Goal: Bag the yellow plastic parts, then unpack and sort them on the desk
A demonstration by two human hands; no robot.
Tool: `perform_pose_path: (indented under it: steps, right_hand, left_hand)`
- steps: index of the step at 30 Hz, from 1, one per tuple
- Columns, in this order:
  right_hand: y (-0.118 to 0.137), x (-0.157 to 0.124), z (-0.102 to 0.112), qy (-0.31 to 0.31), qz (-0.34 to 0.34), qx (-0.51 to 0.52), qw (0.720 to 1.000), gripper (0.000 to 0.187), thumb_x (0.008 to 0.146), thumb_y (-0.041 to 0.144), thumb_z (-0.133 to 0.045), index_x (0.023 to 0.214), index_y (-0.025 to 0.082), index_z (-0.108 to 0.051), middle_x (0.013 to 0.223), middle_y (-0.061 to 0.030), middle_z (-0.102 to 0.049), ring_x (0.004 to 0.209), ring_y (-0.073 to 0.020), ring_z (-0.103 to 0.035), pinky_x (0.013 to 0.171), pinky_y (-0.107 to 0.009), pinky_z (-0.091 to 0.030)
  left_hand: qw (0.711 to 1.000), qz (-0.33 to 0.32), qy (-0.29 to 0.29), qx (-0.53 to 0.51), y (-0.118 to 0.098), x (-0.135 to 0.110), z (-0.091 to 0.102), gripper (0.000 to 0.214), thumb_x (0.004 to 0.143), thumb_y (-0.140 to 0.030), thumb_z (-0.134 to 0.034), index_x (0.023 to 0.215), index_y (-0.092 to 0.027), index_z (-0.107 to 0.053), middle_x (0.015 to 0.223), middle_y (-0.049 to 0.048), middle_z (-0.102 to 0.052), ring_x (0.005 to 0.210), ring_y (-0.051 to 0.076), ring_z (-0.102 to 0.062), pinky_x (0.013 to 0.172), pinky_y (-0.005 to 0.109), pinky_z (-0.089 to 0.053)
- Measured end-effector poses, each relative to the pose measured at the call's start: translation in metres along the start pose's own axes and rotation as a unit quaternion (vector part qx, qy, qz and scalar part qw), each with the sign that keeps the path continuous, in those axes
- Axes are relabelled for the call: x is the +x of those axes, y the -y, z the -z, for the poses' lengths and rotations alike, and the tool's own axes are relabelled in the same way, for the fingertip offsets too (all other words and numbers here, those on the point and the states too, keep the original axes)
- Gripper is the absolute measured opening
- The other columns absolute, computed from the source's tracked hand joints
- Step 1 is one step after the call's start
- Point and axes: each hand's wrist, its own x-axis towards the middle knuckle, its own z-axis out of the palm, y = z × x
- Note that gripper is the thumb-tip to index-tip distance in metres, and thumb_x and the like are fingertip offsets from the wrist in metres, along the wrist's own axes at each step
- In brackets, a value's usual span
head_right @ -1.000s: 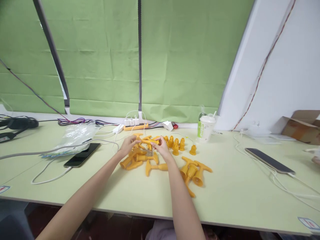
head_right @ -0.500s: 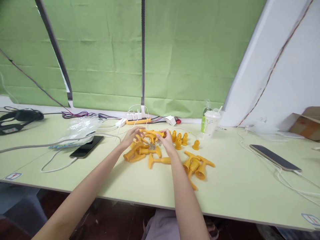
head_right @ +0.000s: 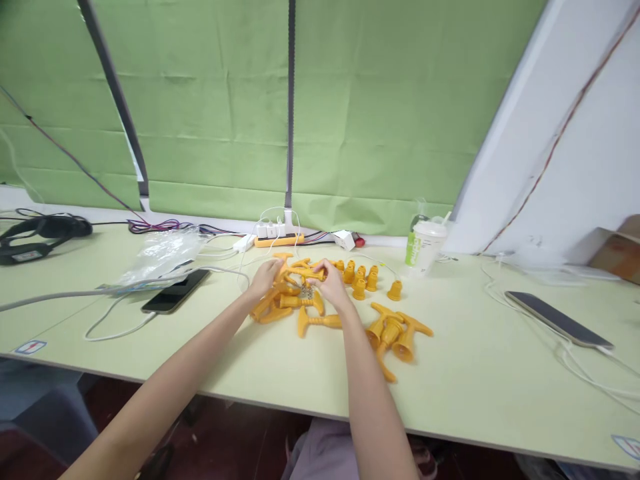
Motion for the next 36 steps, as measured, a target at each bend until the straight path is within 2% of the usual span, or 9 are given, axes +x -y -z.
perform_pose_path:
  steps: [3,5,8,13,17,20,25,31,36]
  right_hand:
    - [0.008,-0.001,-0.001,-0.011,0.089,-0.055,0.994,0.010,0.069,0.024,-0.059,0.070,0.021,-0.049,0.082,-0.0005,-0.055,0.081,-0.0175,-0.052,0.078,-0.032,-0.040]
    - [0.010,-0.002,-0.001,-0.044,0.099,-0.062,0.992,0.006,0.071,0.021,-0.057,0.076,0.021,-0.053,0.086,-0.0020,-0.057,0.085,-0.0183,-0.054,0.081,-0.033,-0.041]
    - [0.009,-0.004,0.003,-0.072,0.057,-0.043,0.995,0.019,0.075,0.028,-0.056,0.092,0.021,-0.060,0.097,-0.0045,-0.061,0.093,-0.0193,-0.055,0.085,-0.033,-0.043]
    - [0.000,-0.003,0.017,-0.069,-0.059,-0.078,0.993,0.032,0.083,0.046,-0.050,0.100,0.026,-0.068,0.107,-0.0043,-0.066,0.108,-0.0223,-0.054,0.098,-0.040,-0.035]
    - [-0.008,0.000,0.024,-0.055,-0.160,0.040,0.985,0.035,0.079,0.049,-0.053,0.089,0.019,-0.070,0.093,-0.0083,-0.069,0.097,-0.0237,-0.059,0.092,-0.039,-0.040]
    - [-0.013,-0.001,0.024,-0.045,-0.168,0.097,0.980,0.038,0.079,0.045,-0.054,0.105,0.020,-0.064,0.094,-0.0074,-0.067,0.092,-0.0212,-0.060,0.084,-0.036,-0.045]
    - [-0.006,-0.009,0.012,-0.051,-0.109,-0.151,0.981,0.038,0.088,0.022,-0.040,0.123,0.025,-0.051,0.106,-0.0085,-0.060,0.093,-0.0197,-0.058,0.082,-0.033,-0.042]
    - [0.007,-0.017,0.003,-0.007,-0.096,-0.396,0.913,0.029,0.084,0.011,-0.044,0.109,0.015,-0.059,0.099,-0.0132,-0.062,0.093,-0.0245,-0.057,0.078,-0.034,-0.040]
    - [-0.003,-0.018,0.004,-0.058,-0.099,-0.501,0.858,0.033,0.084,0.004,-0.036,0.101,0.015,-0.062,0.108,-0.0168,-0.058,0.104,-0.0283,-0.050,0.077,-0.036,-0.037]
  left_hand:
    - [0.987,0.110,0.009,-0.116,-0.002,-0.002,-0.002,0.030,0.082,-0.045,-0.048,0.070,-0.018,-0.051,0.050,-0.0020,-0.046,0.047,0.012,-0.046,0.048,0.023,-0.033]
    - [0.976,0.113,0.022,-0.183,-0.004,-0.003,0.000,0.025,0.082,-0.043,-0.049,0.083,-0.018,-0.052,0.051,-0.0028,-0.050,0.047,0.012,-0.048,0.047,0.022,-0.036]
    - [0.971,0.038,0.013,-0.237,-0.007,-0.001,0.008,0.034,0.076,-0.042,-0.060,0.100,-0.021,-0.047,0.057,-0.0042,-0.057,0.050,0.010,-0.051,0.050,0.021,-0.040]
    - [0.962,0.003,-0.052,-0.269,-0.004,0.014,0.025,0.043,0.066,-0.051,-0.069,0.081,-0.017,-0.047,0.062,-0.0003,-0.061,0.048,0.006,-0.046,0.050,0.018,-0.038]
    - [0.975,-0.015,-0.092,-0.203,0.000,0.025,0.036,0.043,0.067,-0.056,-0.064,0.074,-0.017,-0.047,0.058,-0.0005,-0.059,0.051,0.008,-0.049,0.053,0.020,-0.039]
    - [0.991,-0.016,-0.074,-0.112,-0.003,0.041,0.036,0.039,0.073,-0.055,-0.058,0.074,-0.017,-0.049,0.058,0.0004,-0.059,0.057,0.011,-0.054,0.057,0.022,-0.041]
    - [0.996,-0.036,-0.006,0.081,-0.012,0.092,0.019,0.027,0.081,-0.043,-0.049,0.074,-0.017,-0.051,0.071,0.0047,-0.064,0.071,0.017,-0.061,0.065,0.026,-0.044]
    - [0.979,-0.017,0.040,0.200,-0.004,0.138,0.010,0.020,0.076,-0.035,-0.052,0.067,-0.017,-0.052,0.069,0.0065,-0.063,0.076,0.022,-0.061,0.066,0.028,-0.045]
    - [0.961,-0.005,0.029,0.274,0.019,0.151,0.006,0.017,0.072,-0.031,-0.056,0.063,-0.018,-0.050,0.071,0.0084,-0.063,0.080,0.028,-0.062,0.070,0.033,-0.045]
